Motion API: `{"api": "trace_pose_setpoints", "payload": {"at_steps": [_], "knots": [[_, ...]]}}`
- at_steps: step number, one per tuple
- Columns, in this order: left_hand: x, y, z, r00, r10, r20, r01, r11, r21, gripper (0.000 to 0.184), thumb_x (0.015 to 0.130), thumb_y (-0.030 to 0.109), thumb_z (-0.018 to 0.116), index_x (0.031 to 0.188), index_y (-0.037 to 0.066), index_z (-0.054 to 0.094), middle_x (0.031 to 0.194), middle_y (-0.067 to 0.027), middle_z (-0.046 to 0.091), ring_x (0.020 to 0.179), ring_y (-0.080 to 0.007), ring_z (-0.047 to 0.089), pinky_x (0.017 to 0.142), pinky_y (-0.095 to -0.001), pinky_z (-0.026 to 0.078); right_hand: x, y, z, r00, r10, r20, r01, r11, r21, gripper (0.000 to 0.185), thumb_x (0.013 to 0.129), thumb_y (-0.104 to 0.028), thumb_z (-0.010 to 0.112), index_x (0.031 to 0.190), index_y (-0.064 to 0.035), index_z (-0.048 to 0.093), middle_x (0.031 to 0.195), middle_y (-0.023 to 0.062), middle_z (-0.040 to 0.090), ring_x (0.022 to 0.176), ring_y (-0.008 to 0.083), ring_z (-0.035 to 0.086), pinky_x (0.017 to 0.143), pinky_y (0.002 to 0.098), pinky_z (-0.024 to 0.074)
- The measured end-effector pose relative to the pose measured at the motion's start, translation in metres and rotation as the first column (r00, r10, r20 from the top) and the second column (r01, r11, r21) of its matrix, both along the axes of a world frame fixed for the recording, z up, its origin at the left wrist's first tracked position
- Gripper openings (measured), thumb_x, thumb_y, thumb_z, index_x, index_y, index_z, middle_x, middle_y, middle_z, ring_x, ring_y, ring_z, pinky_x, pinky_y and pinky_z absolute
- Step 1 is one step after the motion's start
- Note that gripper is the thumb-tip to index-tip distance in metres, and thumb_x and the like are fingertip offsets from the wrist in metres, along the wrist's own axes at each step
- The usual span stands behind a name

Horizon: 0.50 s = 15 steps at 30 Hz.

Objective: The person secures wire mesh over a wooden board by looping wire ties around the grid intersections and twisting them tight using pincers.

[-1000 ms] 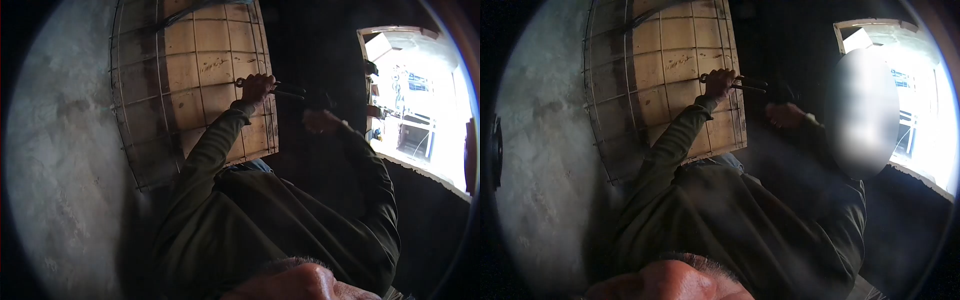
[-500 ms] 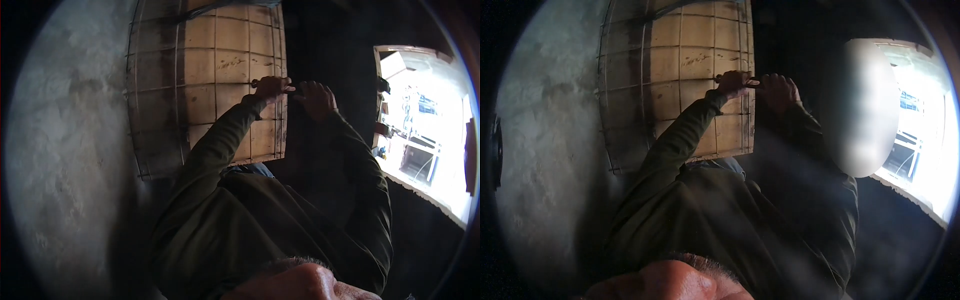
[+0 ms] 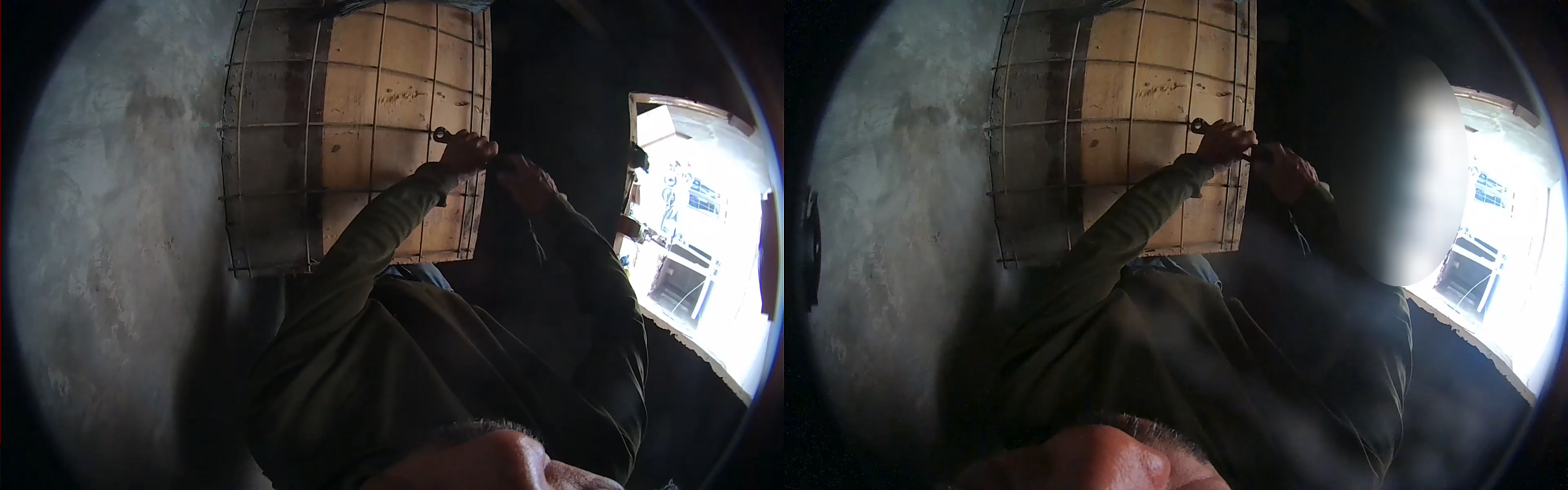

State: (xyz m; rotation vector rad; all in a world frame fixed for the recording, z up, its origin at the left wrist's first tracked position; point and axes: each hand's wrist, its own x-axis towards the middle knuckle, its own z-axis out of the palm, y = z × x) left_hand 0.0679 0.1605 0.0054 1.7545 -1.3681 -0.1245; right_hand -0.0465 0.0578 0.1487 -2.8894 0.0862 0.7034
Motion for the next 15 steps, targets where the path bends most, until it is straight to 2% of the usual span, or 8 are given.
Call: {"api": "trace_pose_setpoints", "payload": {"at_steps": [2, 3, 6, 9, 11, 12, 14, 15], "knots": [[-0.003, -0.008, -0.01, 0.998, 0.052, 0.042, -0.048, 0.994, -0.096, 0.016, 0.078, 0.026, 0.064, 0.08, 0.011, 0.056, 0.063, -0.0064, 0.058, 0.066, -0.0227, 0.062, 0.063, -0.0379, 0.047, 0.01, 0.031, 0.017, 0.954, -0.208, 0.215, 0.235, 0.966, -0.108, 0.029, 0.088, -0.028, 0.054, 0.112, -0.011, 0.051, 0.102, 0.0099, 0.058, 0.092, 0.0307, 0.059, 0.074, 0.0432, 0.0484], [0.0, -0.012, -0.006, 0.998, 0.049, 0.042, -0.045, 0.994, -0.101, 0.016, 0.078, 0.026, 0.064, 0.08, 0.011, 0.056, 0.063, -0.0064, 0.058, 0.066, -0.0227, 0.062, 0.063, -0.0379, 0.047, 0.011, 0.028, 0.016, 0.953, -0.211, 0.216, 0.239, 0.965, -0.113, 0.029, 0.088, -0.028, 0.054, 0.112, -0.011, 0.051, 0.102, 0.0099, 0.058, 0.092, 0.0307, 0.059, 0.074, 0.0432, 0.0484], [0.002, -0.01, -0.002, 0.999, 0.024, -0.03, -0.022, 0.998, 0.056, 0.016, 0.079, 0.026, 0.062, 0.082, 0.012, 0.057, 0.065, -0.0062, 0.058, 0.068, -0.0217, 0.063, 0.064, -0.0368, 0.047, 0.01, 0.022, 0.005, 0.953, -0.174, 0.247, 0.231, 0.946, -0.228, 0.032, 0.088, -0.03, 0.055, 0.113, -0.0111, 0.051, 0.106, 0.01, 0.057, 0.097, 0.0311, 0.057, 0.077, 0.0441, 0.048], [0.001, -0.007, -0.005, 0.998, -0.044, -0.043, 0.046, 0.998, 0.039, 0.013, 0.079, 0.024, 0.062, 0.082, 0.013, 0.057, 0.071, -0.0049, 0.06, 0.073, -0.0213, 0.063, 0.067, -0.0379, 0.047, 0.002, 0.016, -0.005, 0.956, -0.136, 0.261, 0.19, 0.963, -0.193, 0.031, 0.088, -0.026, 0.054, 0.114, -0.0091, 0.052, 0.1, 0.0096, 0.057, 0.09, 0.0311, 0.06, 0.07, 0.0418, 0.0492], [0.001, -0.001, -0.008, 0.995, -0.035, 0.09, 0.034, 0.999, 0.007, 0.022, 0.08, 0.032, 0.061, 0.08, 0.011, 0.056, 0.081, -0.0045, 0.061, 0.081, -0.022, 0.061, 0.074, -0.0372, 0.045, -0.003, 0.017, -0.012, 0.941, -0.23, 0.246, 0.255, 0.964, -0.075, 0.029, 0.089, -0.026, 0.054, 0.113, -0.009, 0.052, 0.096, 0.0093, 0.06, 0.085, 0.0327, 0.061, 0.067, 0.043, 0.0496], [-0.001, 0.001, -0.009, 0.995, -0.036, 0.089, 0.035, 0.999, 0.012, 0.022, 0.08, 0.032, 0.061, 0.08, 0.011, 0.056, 0.081, -0.0045, 0.061, 0.081, -0.022, 0.061, 0.074, -0.0372, 0.045, -0.008, 0.016, -0.019, 0.942, -0.232, 0.244, 0.256, 0.964, -0.07, 0.029, 0.089, -0.026, 0.054, 0.113, -0.009, 0.052, 0.096, 0.0093, 0.06, 0.085, 0.0327, 0.061, 0.067, 0.043, 0.0496], [-0.004, 0.006, -0.01, 0.99, 0.053, 0.131, -0.038, 0.993, -0.115, 0.017, 0.079, 0.028, 0.061, 0.082, 0.012, 0.057, 0.083, -0.0047, 0.059, 0.085, -0.0213, 0.059, 0.08, -0.038, 0.042, -0.018, 0.007, -0.035, 0.982, -0.1, 0.161, 0.106, 0.994, -0.032, 0.025, 0.089, -0.024, 0.053, 0.106, -0.0065, 0.054, 0.088, 0.0113, 0.062, 0.078, 0.032, 0.063, 0.063, 0.0419, 0.0497], [-0.007, 0.012, -0.007, 0.99, 0.053, 0.129, -0.039, 0.993, -0.108, 0.017, 0.079, 0.028, 0.061, 0.082, 0.012, 0.057, 0.083, -0.0047, 0.059, 0.085, -0.0213, 0.059, 0.08, -0.038, 0.042, -0.025, 0.001, -0.044, 0.982, -0.101, 0.158, 0.106, 0.994, -0.025, 0.025, 0.089, -0.024, 0.053, 0.106, -0.0065, 0.054, 0.088, 0.0113, 0.062, 0.078, 0.032, 0.063, 0.063, 0.0419, 0.0497]]}}
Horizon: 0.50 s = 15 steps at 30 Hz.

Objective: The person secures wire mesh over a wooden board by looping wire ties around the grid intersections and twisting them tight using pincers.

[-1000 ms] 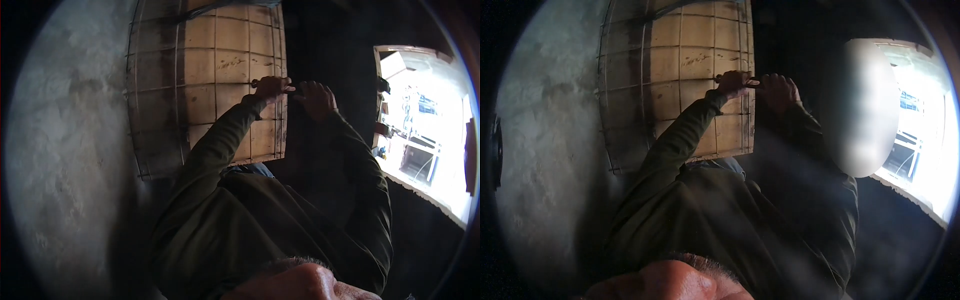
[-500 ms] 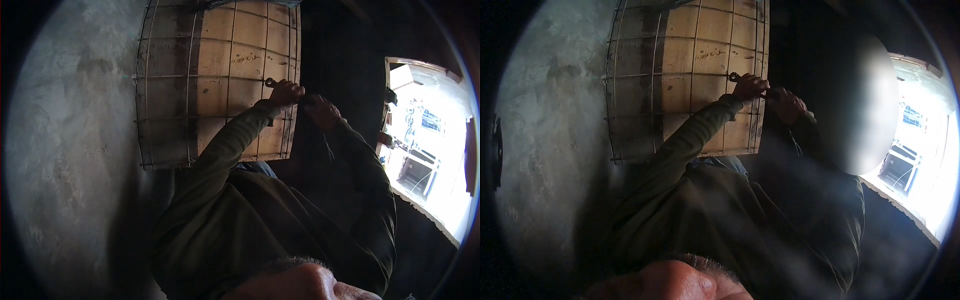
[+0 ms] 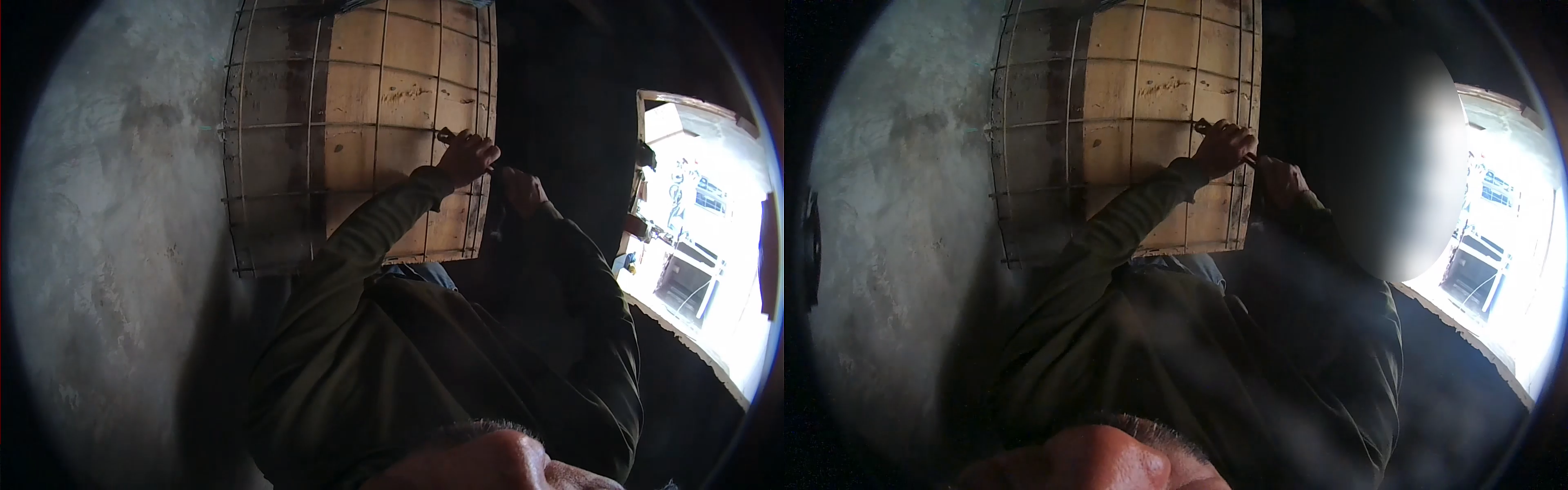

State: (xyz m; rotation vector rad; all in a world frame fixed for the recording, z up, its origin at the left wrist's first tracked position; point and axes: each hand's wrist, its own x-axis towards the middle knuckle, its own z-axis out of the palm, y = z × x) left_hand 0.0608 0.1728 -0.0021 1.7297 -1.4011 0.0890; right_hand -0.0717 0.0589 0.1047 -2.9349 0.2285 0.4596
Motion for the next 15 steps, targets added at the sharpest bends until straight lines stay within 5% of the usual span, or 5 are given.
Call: {"api": "trace_pose_setpoints", "payload": {"at_steps": [3, 6, 10, 11, 15], "knots": [[-0.005, 0.019, 0.005, 0.976, 0.082, 0.204, -0.077, 0.996, -0.036, 0.011, 0.08, 0.023, 0.059, 0.083, 0.012, 0.058, 0.082, -0.0063, 0.058, 0.088, -0.0228, 0.059, 0.082, -0.0393, 0.042, -0.007, -0.01, -0.012, 0.812, -0.415, -0.411, 0.58, 0.653, 0.487, 0.022, 0.091, -0.027, 0.048, 0.105, -0.0109, 0.056, 0.08, 0.0118, 0.058, 0.067, 0.0289, 0.058, 0.055, 0.0401, 0.046], [0.001, 0.007, 0.0, 0.986, 0.007, 0.167, -0.004, 1.0, -0.02, 0.01, 0.08, 0.022, 0.059, 0.08, 0.012, 0.057, 0.079, -0.0064, 0.059, 0.084, -0.0228, 0.061, 0.074, -0.0389, 0.046, -0.005, -0.011, -0.017, 0.261, -0.597, -0.759, 0.944, -0.006, 0.329, 0.026, 0.092, -0.028, 0.047, 0.107, -0.0076, 0.056, 0.078, 0.0123, 0.058, 0.068, 0.0312, 0.057, 0.055, 0.0399, 0.0448], [0.017, 0.0, 0.015, 0.99, -0.124, -0.06, 0.13, 0.985, 0.116, 0.016, 0.079, 0.025, 0.061, 0.077, 0.011, 0.057, 0.075, -0.0063, 0.059, 0.077, -0.0232, 0.062, 0.067, -0.0388, 0.048, 0.009, 0.024, 0.038, 0.92, -0.38, 0.095, 0.343, 0.899, 0.273, 0.028, 0.091, -0.026, 0.049, 0.108, -0.0044, 0.056, 0.079, 0.0133, 0.06, 0.073, 0.0354, 0.059, 0.064, 0.0409, 0.047], [0.023, 0.001, 0.021, 0.978, -0.171, -0.123, 0.193, 0.962, 0.194, 0.019, 0.079, 0.028, 0.062, 0.077, 0.01, 0.057, 0.073, -0.0062, 0.059, 0.074, -0.0236, 0.063, 0.066, -0.0393, 0.048, 0.023, 0.043, 0.066, 0.951, -0.132, 0.279, 0.143, 0.99, -0.018, 0.026, 0.091, -0.023, 0.05, 0.105, -0.0027, 0.058, 0.081, 0.0146, 0.062, 0.076, 0.0363, 0.06, 0.069, 0.0402, 0.0482], [0.028, 0.003, 0.032, 0.934, -0.25, -0.256, 0.325, 0.892, 0.313, 0.026, 0.075, 0.033, 0.067, 0.079, 0.009, 0.056, 0.076, -0.0062, 0.059, 0.077, -0.0229, 0.062, 0.069, -0.0394, 0.048, 0.018, 0.026, 0.048, 0.951, -0.113, 0.289, 0.089, 0.991, 0.095, 0.027, 0.088, -0.022, 0.052, 0.11, -0.006, 0.054, 0.077, 0.0142, 0.058, 0.074, 0.0377, 0.058, 0.068, 0.0462, 0.046]]}}
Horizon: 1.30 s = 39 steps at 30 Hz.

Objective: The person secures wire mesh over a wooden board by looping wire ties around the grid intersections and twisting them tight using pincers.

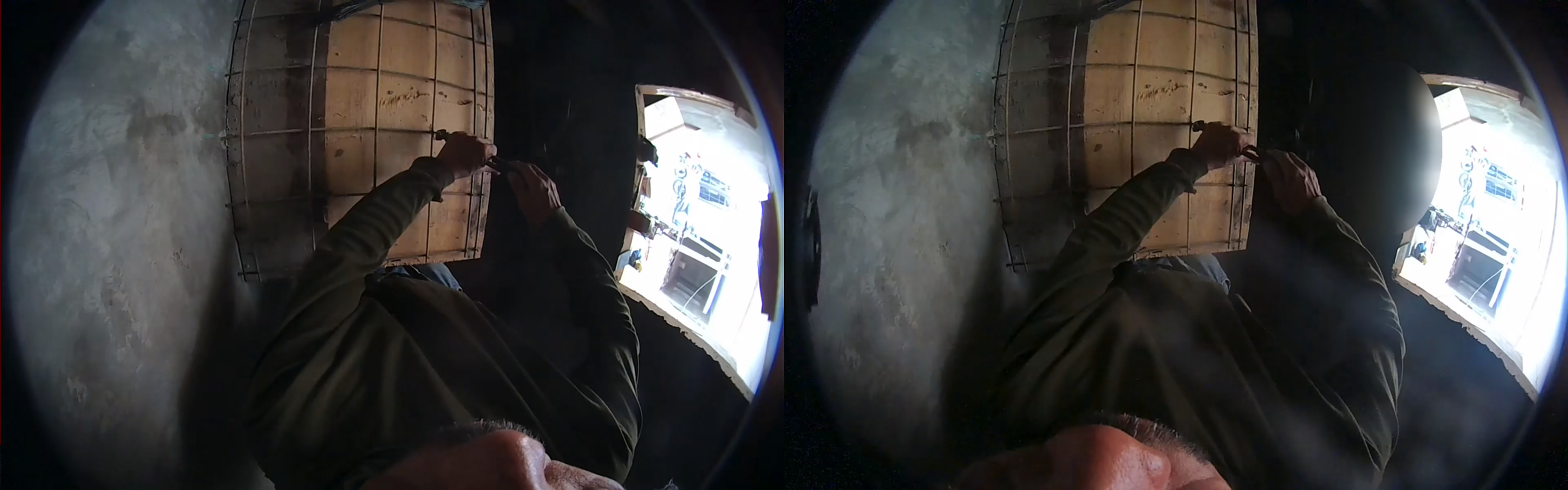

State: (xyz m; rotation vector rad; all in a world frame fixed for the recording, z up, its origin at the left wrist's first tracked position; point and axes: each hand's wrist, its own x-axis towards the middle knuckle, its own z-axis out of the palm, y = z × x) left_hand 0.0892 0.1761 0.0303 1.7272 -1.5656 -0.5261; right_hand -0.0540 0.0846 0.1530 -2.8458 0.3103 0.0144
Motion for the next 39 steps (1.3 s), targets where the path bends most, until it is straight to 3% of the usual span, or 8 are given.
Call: {"api": "trace_pose_setpoints", "payload": {"at_steps": [6, 8, 12, 22, 30, 35, 36, 39], "knots": [[-0.025, 0.011, -0.017, 0.923, 0.338, 0.185, -0.211, 0.845, -0.491, 0.019, 0.076, 0.022, 0.067, 0.083, 0.008, 0.055, 0.089, -0.007, 0.057, 0.089, -0.021, 0.058, 0.078, -0.0368, 0.045, -0.004, -0.02, -0.015, 0.881, 0.096, -0.464, -0.065, 0.994, 0.082, 0.028, 0.091, -0.026, 0.05, 0.109, -0.0056, 0.055, 0.08, 0.0169, 0.063, 0.076, 0.0384, 0.06, 0.069, 0.0449, 0.0469], [-0.022, 0.001, -0.024, 0.949, 0.275, 0.156, -0.177, 0.869, -0.462, 0.017, 0.079, 0.023, 0.064, 0.083, 0.009, 0.056, 0.084, -0.0068, 0.057, 0.083, -0.0215, 0.059, 0.074, -0.0364, 0.046, 0.001, -0.018, -0.011, 0.602, -0.343, -0.721, 0.753, 0.544, 0.371, 0.023, 0.09, -0.026, 0.051, 0.097, -0.005, 0.058, 0.08, 0.0117, 0.064, 0.073, 0.0319, 0.063, 0.069, 0.041, 0.0487], [-0.007, 0.0, -0.01, 0.993, 0.044, 0.106, -0.022, 0.98, -0.198, 0.021, 0.082, 0.033, 0.059, 0.084, 0.011, 0.058, 0.072, -0.0073, 0.058, 0.07, -0.0245, 0.06, 0.066, -0.0388, 0.048, 0.025, 0.021, 0.024, 0.95, -0.15, -0.275, 0.17, 0.984, 0.049, 0.022, 0.089, -0.025, 0.051, 0.101, -0.0087, 0.06, 0.098, 0.0115, 0.063, 0.089, 0.0288, 0.061, 0.076, 0.0373, 0.0493], [-0.017, 0.007, 0.0, 0.955, 0.279, 0.104, -0.182, 0.822, -0.539, 0.029, 0.076, 0.029, 0.068, 0.095, 0.008, 0.059, 0.077, -0.008, 0.061, 0.079, -0.0271, 0.06, 0.07, -0.0391, 0.046, 0.009, -0.05, -0.031, 0.926, 0.321, -0.197, -0.255, 0.919, 0.299, 0.014, 0.08, -0.022, 0.058, 0.086, -0.0098, 0.061, 0.085, 0.009, 0.062, 0.075, 0.0279, 0.063, 0.063, 0.0396, 0.0505], [0.012, -0.01, 0.015, 0.976, -0.198, -0.089, 0.213, 0.954, 0.212, 0.037, 0.069, 0.031, 0.076, 0.092, 0.007, 0.059, 0.086, -0.0116, 0.063, 0.084, -0.0296, 0.061, 0.069, -0.036, 0.049, -0.004, 0.009, 0.004, 0.959, -0.225, -0.169, 0.213, 0.973, -0.09, 0.025, 0.082, -0.031, 0.058, 0.091, -0.0076, 0.059, 0.071, 0.0125, 0.061, 0.071, 0.0321, 0.062, 0.061, 0.0436, 0.0487], [-0.001, 0.007, -0.007, 0.985, -0.003, 0.174, 0.05, 0.962, -0.27, 0.043, 0.066, 0.019, 0.076, 0.1, 0.007, 0.054, 0.092, -0.0158, 0.059, 0.088, -0.0365, 0.057, 0.072, -0.0409, 0.048, -0.002, -0.048, -0.019, 0.83, 0.126, -0.544, 0.16, 0.879, 0.448, 0.03, 0.085, -0.034, 0.054, 0.098, -0.0078, 0.06, 0.074, 0.0141, 0.062, 0.074, 0.0334, 0.062, 0.065, 0.043, 0.0482], [-0.004, 0.008, -0.022, 0.988, -0.084, 0.131, 0.113, 0.966, -0.234, 0.04, 0.066, 0.015, 0.074, 0.1, 0.008, 0.054, 0.093, -0.0159, 0.06, 0.086, -0.0363, 0.058, 0.071, -0.0419, 0.048, -0.019, -0.062, -0.066, 0.952, 0.302, -0.043, -0.269, 0.897, 0.35, 0.034, 0.085, -0.038, 0.052, 0.102, -0.0088, 0.06, 0.072, 0.0134, 0.062, 0.075, 0.0325, 0.062, 0.068, 0.0429, 0.0484], [0.0, 0.008, -0.032, 0.955, -0.277, -0.106, 0.269, 0.959, -0.084, 0.042, 0.068, 0.005, 0.067, 0.108, 0.013, 0.058, 0.096, -0.0169, 0.061, 0.078, -0.034, 0.06, 0.065, -0.0444, 0.048, 0.003, 0.002, 0.021, 0.87, -0.18, -0.458, 0.228, 0.972, 0.052, 0.045, 0.083, -0.044, 0.053, 0.106, -0.0051, 0.056, 0.09, 0.0136, 0.061, 0.087, 0.0316, 0.06, 0.077, 0.0429, 0.0469]]}}
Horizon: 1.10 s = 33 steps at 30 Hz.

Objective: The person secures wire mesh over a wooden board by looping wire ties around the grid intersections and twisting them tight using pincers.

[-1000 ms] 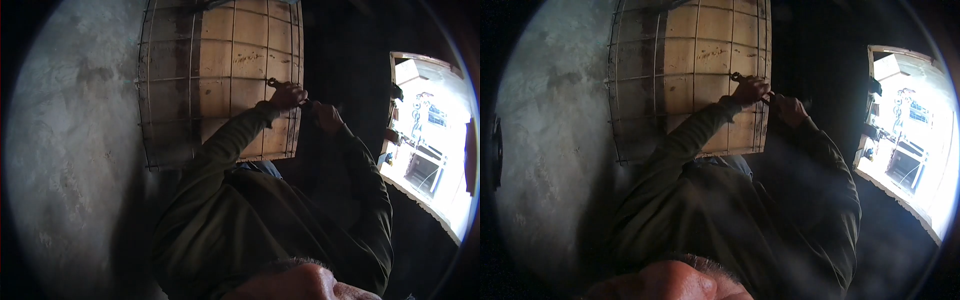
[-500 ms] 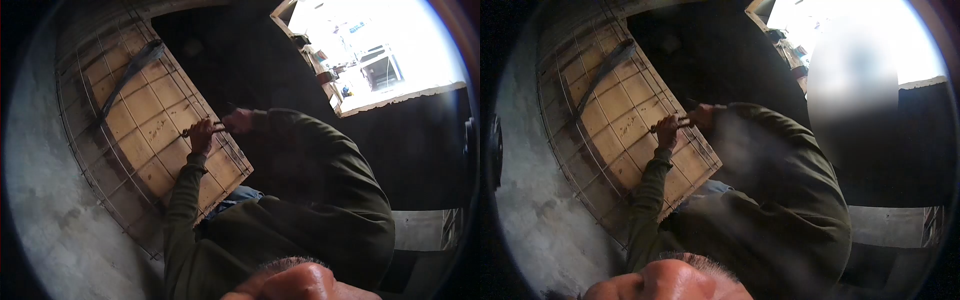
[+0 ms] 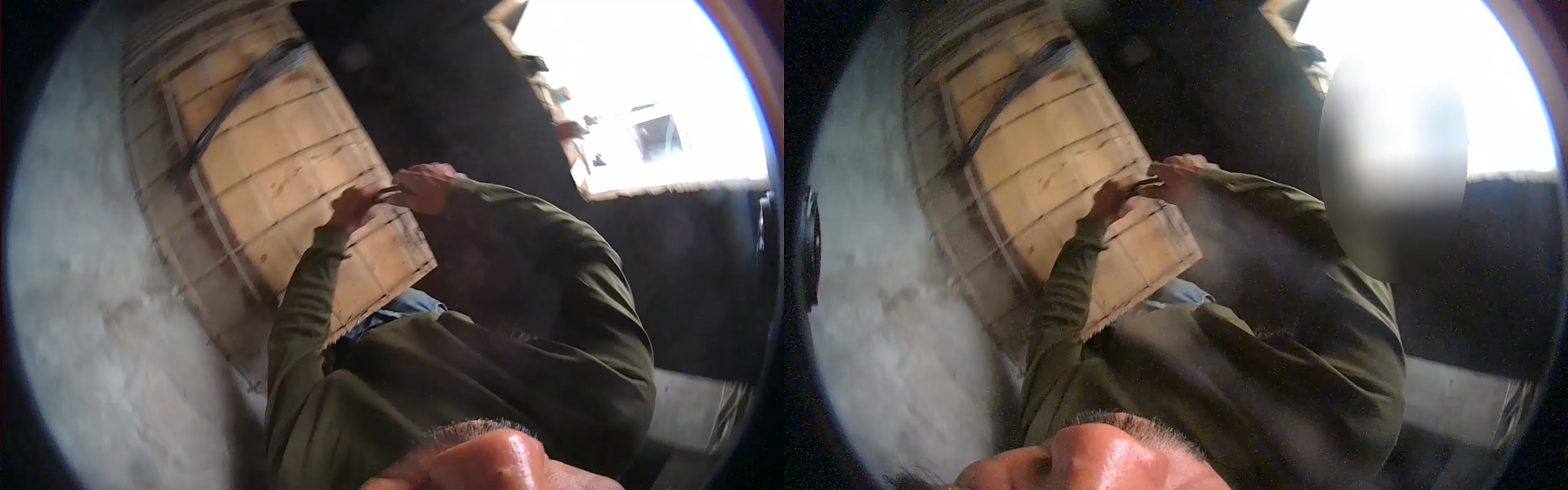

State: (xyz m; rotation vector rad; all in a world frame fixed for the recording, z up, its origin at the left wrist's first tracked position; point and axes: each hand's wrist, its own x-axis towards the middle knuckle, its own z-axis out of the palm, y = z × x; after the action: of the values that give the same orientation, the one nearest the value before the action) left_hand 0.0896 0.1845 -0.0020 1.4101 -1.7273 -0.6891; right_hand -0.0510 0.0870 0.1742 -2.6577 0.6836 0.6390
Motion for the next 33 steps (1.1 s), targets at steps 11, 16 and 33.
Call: {"api": "trace_pose_setpoints", "payload": {"at_steps": [11, 16, 33], "knots": [[-0.01, 0.093, 0.101, 0.767, -0.04, -0.641, 0.233, 0.947, 0.22, 0.045, 0.082, 0.013, 0.059, 0.125, 0.001, 0.05, 0.098, -0.0102, 0.06, 0.091, -0.0185, 0.056, 0.086, -0.0317, 0.045, -0.011, 0.041, 0.07, 0.946, 0.302, 0.117, -0.315, 0.942, 0.114, 0.04, 0.074, -0.024, 0.069, 0.104, -0.0043, 0.052, 0.093, 0.0136, 0.06, 0.089, 0.0319, 0.059, 0.077, 0.0428, 0.0466], [-0.02, 0.129, 0.117, 0.896, 0.275, -0.349, -0.221, 0.957, 0.187, 0.032, 0.084, 0.009, 0.057, 0.116, 0.003, 0.057, 0.1, -0.0126, 0.062, 0.093, -0.0264, 0.061, 0.086, -0.036, 0.047, -0.013, 0.062, 0.058, 0.973, 0.173, 0.152, -0.198, 0.965, 0.172, 0.04, 0.073, -0.023, 0.069, 0.103, -0.0038, 0.051, 0.081, 0.0144, 0.061, 0.077, 0.0341, 0.061, 0.071, 0.0437, 0.0471], [-0.077, 0.202, 0.101, 0.775, 0.487, 0.403, -0.444, 0.873, -0.201, 0.017, 0.081, 0.005, 0.054, 0.098, 0.007, 0.059, 0.111, -0.0052, 0.054, 0.111, -0.0252, 0.049, 0.096, -0.0394, 0.044, -0.039, 0.072, -0.03, 0.989, -0.055, -0.138, 0.149, 0.407, 0.901, 0.032, 0.085, -0.023, 0.059, 0.101, 0.0039, 0.051, 0.085, 0.0141, 0.065, 0.07, 0.0189, 0.063, 0.061, 0.0327, 0.0484]]}}
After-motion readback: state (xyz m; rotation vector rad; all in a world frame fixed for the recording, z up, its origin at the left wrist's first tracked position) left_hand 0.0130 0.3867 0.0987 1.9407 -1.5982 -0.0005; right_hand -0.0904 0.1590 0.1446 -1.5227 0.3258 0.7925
